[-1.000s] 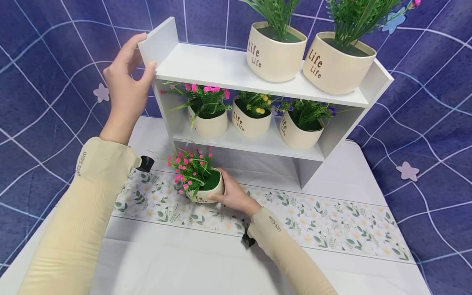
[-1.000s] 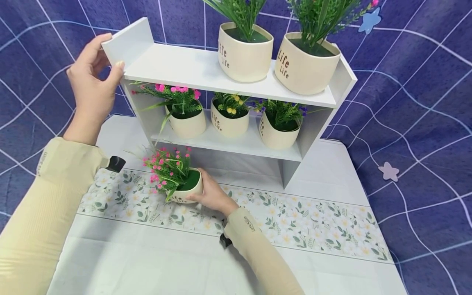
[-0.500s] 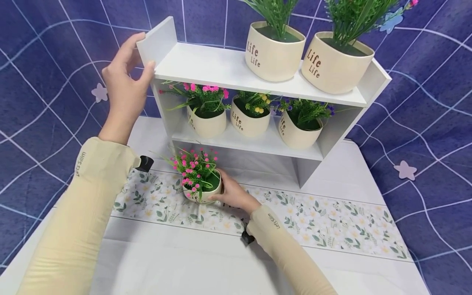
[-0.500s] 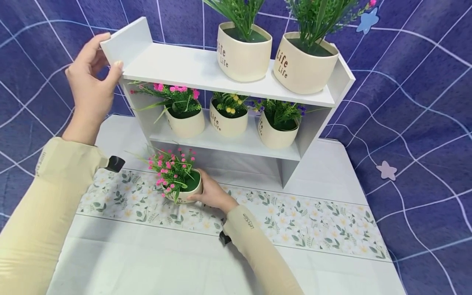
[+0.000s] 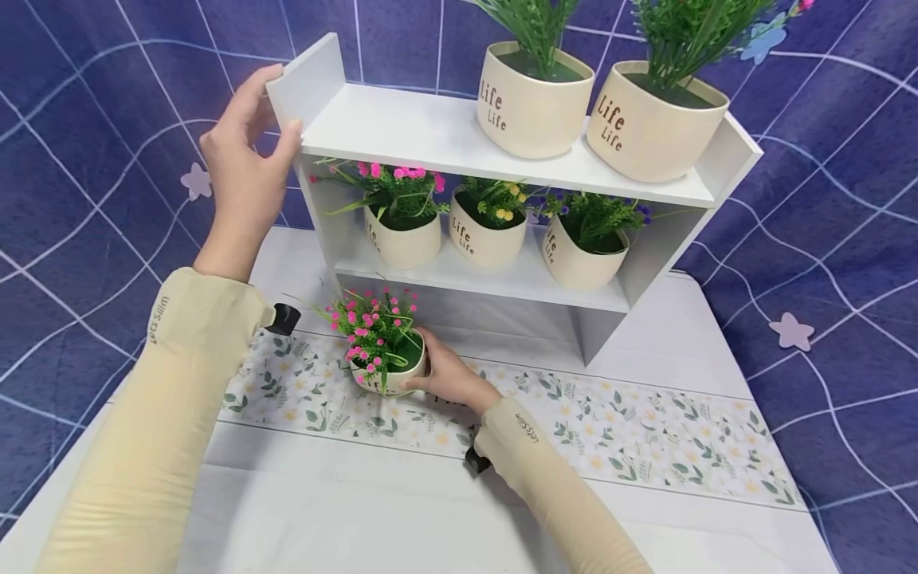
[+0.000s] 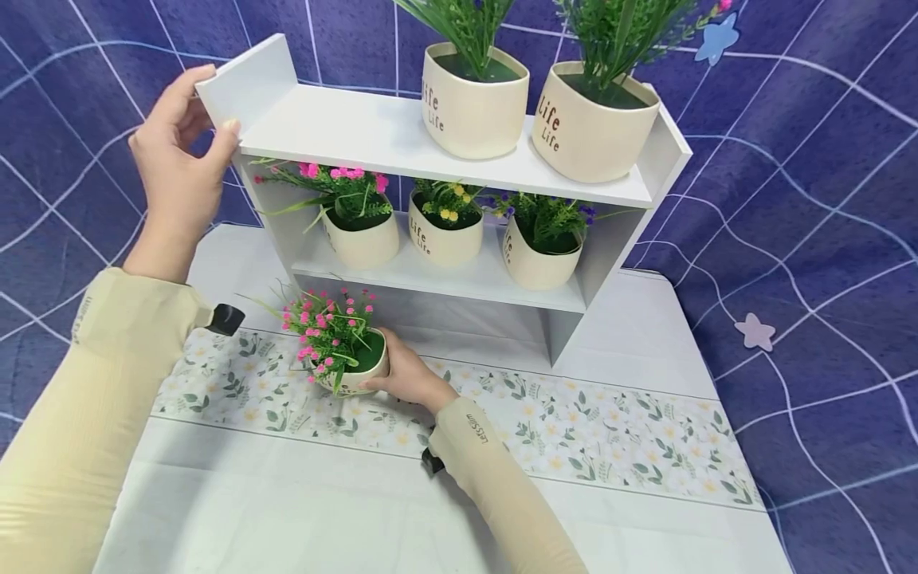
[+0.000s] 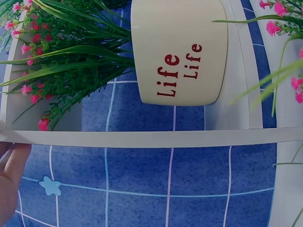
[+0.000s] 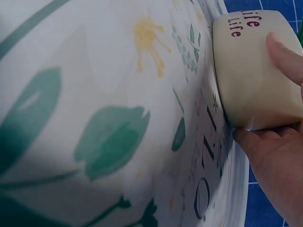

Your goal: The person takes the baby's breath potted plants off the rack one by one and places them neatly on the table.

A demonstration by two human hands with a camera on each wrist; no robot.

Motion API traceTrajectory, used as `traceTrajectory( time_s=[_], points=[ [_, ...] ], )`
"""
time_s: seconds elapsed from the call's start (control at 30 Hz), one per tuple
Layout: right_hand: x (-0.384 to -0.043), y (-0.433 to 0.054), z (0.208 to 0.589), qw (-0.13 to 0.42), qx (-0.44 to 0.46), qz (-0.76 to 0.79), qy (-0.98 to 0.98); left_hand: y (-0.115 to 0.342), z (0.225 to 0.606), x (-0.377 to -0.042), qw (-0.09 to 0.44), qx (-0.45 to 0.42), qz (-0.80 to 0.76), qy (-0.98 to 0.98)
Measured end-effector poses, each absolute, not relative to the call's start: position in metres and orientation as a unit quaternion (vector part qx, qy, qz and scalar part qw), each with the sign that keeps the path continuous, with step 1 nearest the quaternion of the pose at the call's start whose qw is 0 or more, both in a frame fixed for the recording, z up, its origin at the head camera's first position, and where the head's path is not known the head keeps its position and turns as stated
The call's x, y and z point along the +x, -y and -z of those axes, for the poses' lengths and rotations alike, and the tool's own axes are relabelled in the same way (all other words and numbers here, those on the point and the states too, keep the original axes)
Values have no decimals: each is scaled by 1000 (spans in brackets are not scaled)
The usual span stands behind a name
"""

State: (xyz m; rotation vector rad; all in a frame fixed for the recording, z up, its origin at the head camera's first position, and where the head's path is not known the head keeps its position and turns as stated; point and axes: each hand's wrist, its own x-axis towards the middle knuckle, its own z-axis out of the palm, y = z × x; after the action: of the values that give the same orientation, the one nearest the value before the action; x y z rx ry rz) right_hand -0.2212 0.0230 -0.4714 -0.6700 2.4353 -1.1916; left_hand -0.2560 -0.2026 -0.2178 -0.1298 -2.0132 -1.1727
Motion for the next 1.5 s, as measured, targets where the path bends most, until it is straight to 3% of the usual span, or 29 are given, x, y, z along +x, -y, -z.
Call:
traceTrajectory(
  time_s=[0.47,0.87,1.37,1.5],
  points=[
    [-221,-20,466,188,-232,404,-864,204,219,-256,390,-54,470,790],
    [-214,-39,404,166,-200,390,-883,203,216,-256,390,-59,476,786],
    [-187,-79,309,51,-246,471,-846,203,215,-255,381,-48,472,794],
    [-178,-87,283,-16,-245,499,-831,203,215,-254,382,-47,473,793]
  ],
)
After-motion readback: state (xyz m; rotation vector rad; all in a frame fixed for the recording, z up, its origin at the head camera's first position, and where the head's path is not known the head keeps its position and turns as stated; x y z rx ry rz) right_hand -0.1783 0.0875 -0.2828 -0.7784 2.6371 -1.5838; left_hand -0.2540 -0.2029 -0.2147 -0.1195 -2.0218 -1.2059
